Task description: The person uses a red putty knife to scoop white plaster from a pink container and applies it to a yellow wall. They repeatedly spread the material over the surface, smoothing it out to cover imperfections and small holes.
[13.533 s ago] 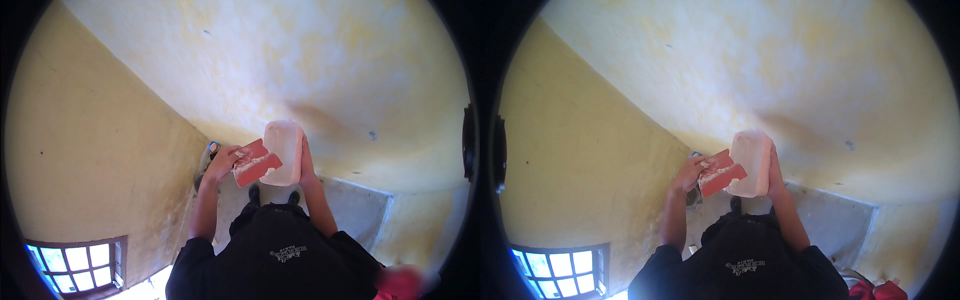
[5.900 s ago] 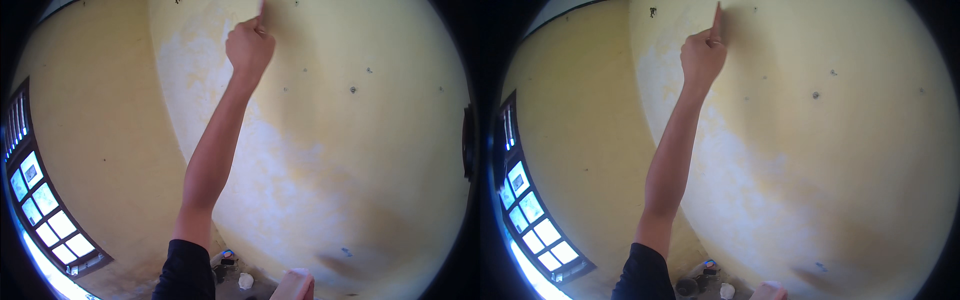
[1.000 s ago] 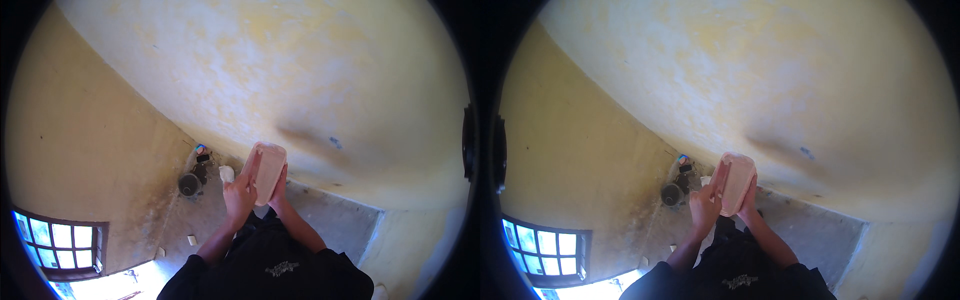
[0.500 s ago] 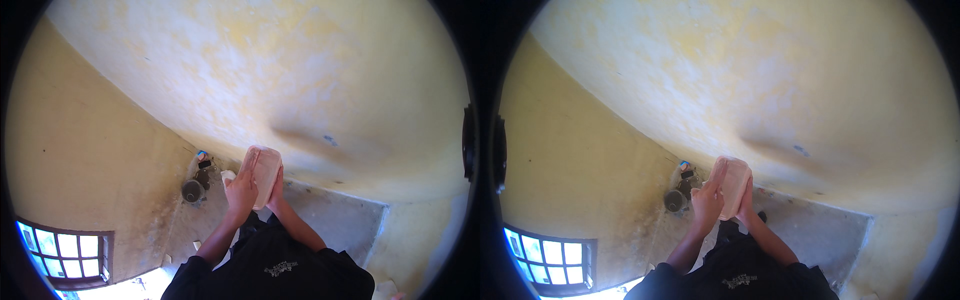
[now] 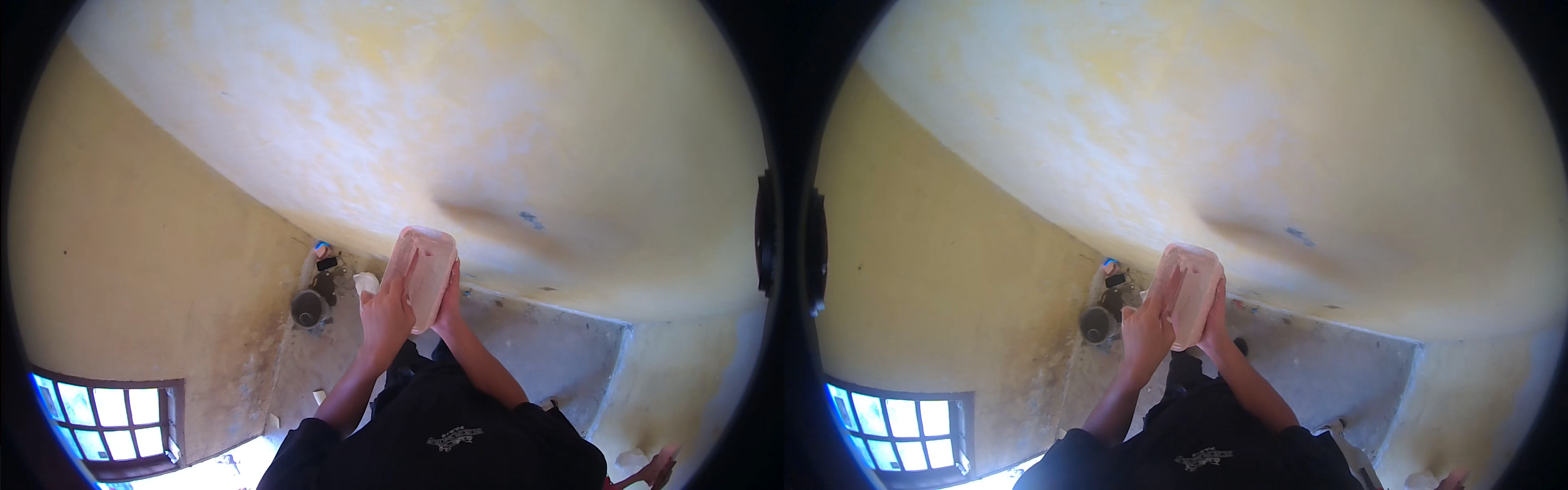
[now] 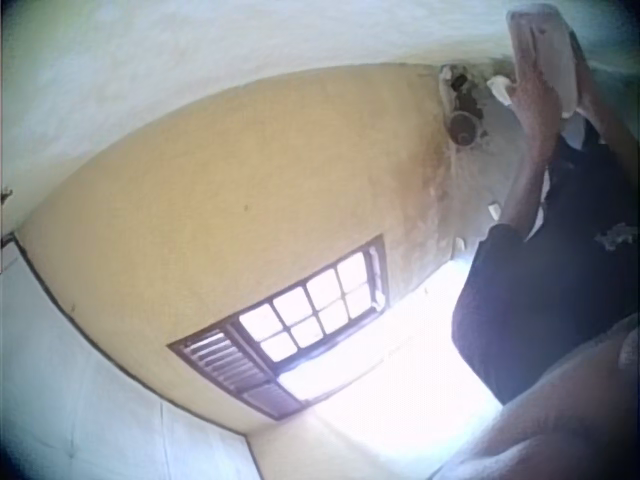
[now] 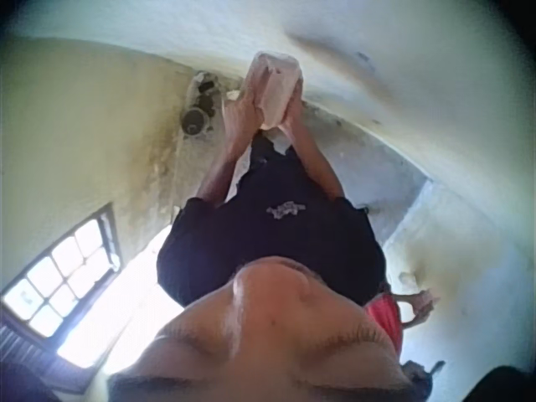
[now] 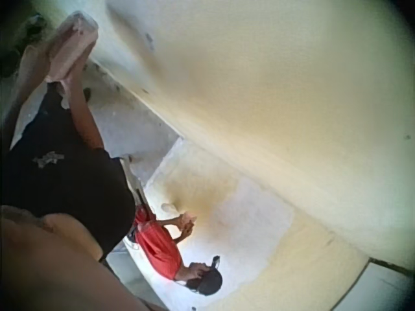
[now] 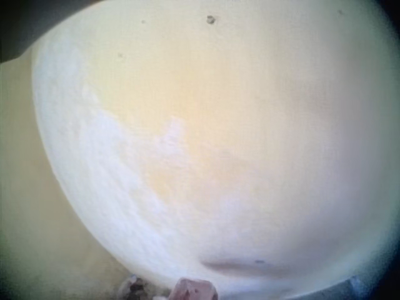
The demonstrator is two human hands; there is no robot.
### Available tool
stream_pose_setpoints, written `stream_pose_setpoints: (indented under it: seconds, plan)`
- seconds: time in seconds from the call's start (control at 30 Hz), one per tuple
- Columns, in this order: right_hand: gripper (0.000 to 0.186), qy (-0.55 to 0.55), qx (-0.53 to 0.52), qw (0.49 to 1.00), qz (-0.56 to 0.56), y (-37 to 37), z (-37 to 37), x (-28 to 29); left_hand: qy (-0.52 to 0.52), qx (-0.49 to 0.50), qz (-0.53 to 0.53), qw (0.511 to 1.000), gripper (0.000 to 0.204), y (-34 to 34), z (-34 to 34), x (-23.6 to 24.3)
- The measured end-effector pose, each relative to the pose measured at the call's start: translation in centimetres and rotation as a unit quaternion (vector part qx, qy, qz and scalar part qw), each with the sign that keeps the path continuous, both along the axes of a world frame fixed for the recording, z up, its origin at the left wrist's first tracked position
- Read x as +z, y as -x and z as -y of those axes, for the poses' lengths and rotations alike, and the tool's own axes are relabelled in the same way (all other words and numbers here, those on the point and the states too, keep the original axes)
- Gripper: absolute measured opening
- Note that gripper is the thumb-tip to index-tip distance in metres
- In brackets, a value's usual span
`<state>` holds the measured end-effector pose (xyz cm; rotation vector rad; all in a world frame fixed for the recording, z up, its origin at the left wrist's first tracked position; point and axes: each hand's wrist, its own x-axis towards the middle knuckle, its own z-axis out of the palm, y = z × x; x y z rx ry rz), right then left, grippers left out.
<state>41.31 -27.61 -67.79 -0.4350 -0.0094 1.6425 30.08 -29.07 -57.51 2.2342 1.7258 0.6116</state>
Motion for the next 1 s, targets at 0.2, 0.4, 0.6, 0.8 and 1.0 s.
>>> stream_pose_setpoints:
  seconds: [0.2,0.4,0.6,0.8,1.0]
  plan:
    - [0.072,-0.013,0.009,0.998,-0.065,-0.4,0.1,-0.5,0.042,-0.013,0.081,0.996,0.016,-0.8,1.7,0.7]
    - [0.072,-0.016,-0.003,0.999,-0.039,-0.4,-0.2,0.0,0.076,0.043,0.183,0.979,0.019,0.3,0.2,2.0]
    - [0.074,-0.028,0.009,0.999,-0.015,-0.9,-0.7,0.5,0.129,0.066,0.408,0.902,0.022,2.5,-1.3,-0.5]
    - [0.071,-0.019,0.013,0.999,-0.038,-2.3,-1.0,-0.6,0.179,0.141,0.577,0.784,0.013,2.1,-1.4,-1.8]
    - [0.072,-0.081,0.061,0.993,-0.060,-3.4,-2.4,-0.8,0.205,0.199,0.586,0.758,0.019,1.8,-2.7,-4.0]
